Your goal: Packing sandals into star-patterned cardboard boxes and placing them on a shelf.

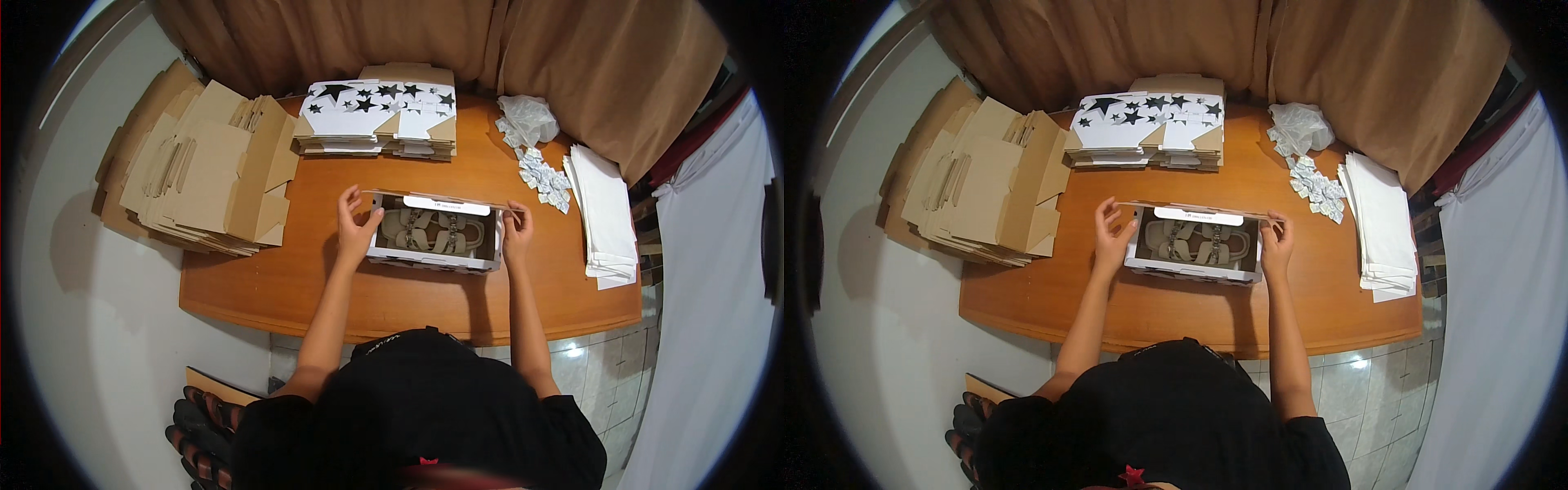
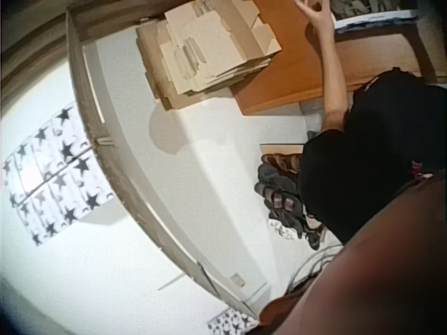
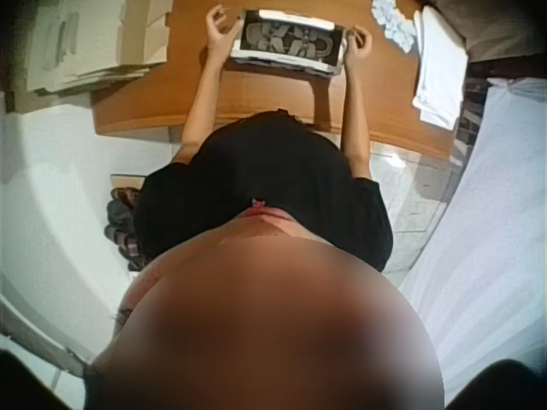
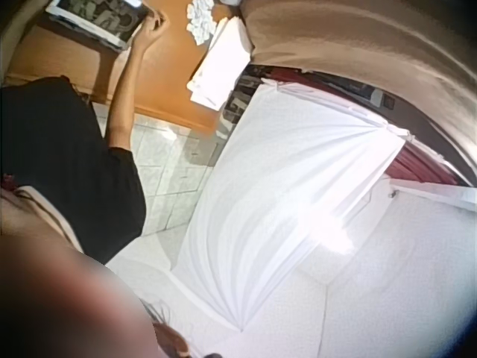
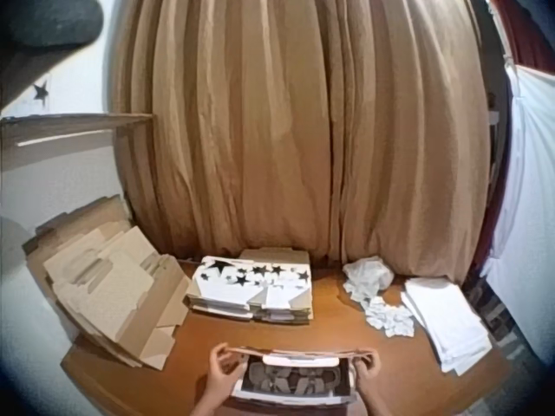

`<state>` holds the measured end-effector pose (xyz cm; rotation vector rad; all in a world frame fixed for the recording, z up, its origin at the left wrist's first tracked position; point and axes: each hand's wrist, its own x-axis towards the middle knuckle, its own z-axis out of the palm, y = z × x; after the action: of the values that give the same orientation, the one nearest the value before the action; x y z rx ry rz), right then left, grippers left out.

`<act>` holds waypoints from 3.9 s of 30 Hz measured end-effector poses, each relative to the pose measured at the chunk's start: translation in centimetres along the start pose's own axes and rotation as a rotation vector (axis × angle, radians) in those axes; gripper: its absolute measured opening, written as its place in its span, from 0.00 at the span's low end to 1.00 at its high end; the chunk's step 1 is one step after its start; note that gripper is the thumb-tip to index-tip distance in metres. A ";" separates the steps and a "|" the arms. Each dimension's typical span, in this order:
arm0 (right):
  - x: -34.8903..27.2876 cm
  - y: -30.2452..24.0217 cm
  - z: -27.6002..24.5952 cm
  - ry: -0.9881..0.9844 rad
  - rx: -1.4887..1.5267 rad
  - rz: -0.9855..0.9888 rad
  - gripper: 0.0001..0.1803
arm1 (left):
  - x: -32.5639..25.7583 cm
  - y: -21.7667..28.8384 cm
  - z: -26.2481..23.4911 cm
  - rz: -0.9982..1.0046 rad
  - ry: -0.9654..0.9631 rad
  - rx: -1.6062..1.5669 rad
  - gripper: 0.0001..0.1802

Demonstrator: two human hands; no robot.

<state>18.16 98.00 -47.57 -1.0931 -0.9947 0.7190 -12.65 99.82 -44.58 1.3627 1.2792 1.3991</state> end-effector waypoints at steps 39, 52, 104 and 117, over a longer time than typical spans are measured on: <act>12.9 10.6 -8.9 -0.072 -1.153 0.054 0.25 | 0.4 -0.8 17.4 0.217 -0.603 0.956 0.44; 17.9 14.3 -7.9 0.080 -1.158 0.202 0.16 | 0.9 0.4 16.8 0.124 -0.481 0.954 0.41; 3.4 -4.4 2.1 -0.141 -0.562 0.096 0.07 | 6.8 -2.5 3.7 -0.195 -0.213 0.187 0.27; 0.9 -4.0 -0.4 -0.059 -0.198 0.260 0.17 | 3.6 -2.1 2.6 -0.283 -0.277 -0.193 0.13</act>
<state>18.89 97.40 -43.56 -1.3979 -0.9995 0.8803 -10.73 104.01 -46.11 1.1475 1.0761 1.0682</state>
